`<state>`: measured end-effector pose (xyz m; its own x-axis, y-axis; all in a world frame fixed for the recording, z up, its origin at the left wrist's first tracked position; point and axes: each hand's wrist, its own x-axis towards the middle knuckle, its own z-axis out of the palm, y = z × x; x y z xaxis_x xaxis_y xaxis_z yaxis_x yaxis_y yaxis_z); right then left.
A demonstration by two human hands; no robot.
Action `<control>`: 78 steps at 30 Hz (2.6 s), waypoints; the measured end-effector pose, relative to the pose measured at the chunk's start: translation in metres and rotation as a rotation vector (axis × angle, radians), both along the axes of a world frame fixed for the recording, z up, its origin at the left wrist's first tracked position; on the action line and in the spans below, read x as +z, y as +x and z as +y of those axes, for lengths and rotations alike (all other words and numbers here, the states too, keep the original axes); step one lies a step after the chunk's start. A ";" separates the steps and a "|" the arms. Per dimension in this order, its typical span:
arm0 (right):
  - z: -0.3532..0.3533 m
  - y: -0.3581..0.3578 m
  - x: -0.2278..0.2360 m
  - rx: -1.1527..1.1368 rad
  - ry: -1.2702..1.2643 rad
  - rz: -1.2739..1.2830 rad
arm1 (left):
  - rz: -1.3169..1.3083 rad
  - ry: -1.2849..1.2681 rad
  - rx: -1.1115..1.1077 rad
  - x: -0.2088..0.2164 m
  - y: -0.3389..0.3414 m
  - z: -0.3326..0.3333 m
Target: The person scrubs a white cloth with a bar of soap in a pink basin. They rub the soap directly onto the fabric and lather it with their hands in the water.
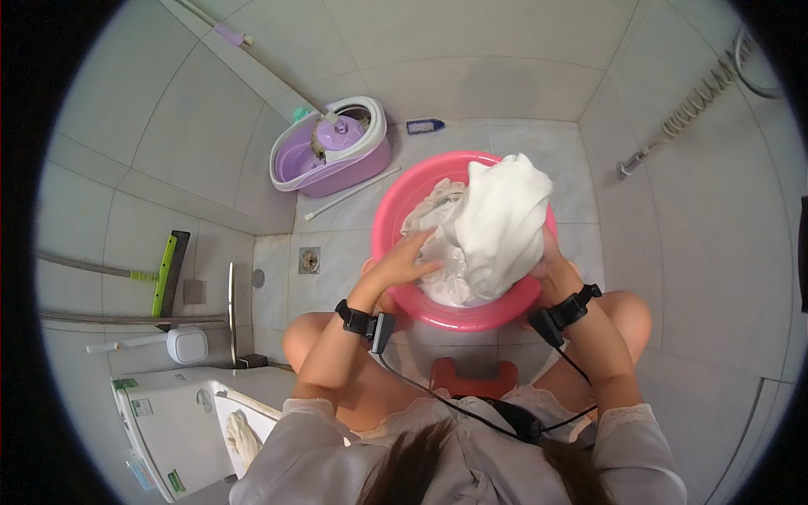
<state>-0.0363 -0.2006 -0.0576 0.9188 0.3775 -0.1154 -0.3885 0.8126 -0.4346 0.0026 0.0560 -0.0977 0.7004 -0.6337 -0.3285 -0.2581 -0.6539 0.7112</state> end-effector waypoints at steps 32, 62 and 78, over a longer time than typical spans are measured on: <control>0.078 -0.009 -0.018 -0.421 -1.425 -0.594 | 0.401 -1.191 1.027 0.038 0.020 -0.090; 0.090 -0.015 0.010 -0.577 -1.852 -0.944 | 0.791 -1.205 0.798 0.001 0.033 -0.073; 0.101 -0.016 0.045 -0.317 -1.109 -0.068 | 0.760 -1.314 0.741 0.001 0.024 -0.073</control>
<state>-0.0519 -0.0995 -0.0123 0.9713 -0.1486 -0.1858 -0.1837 0.0280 -0.9826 0.0268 -0.0169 -0.0963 0.8939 -0.3635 -0.2623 0.4427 0.6240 0.6439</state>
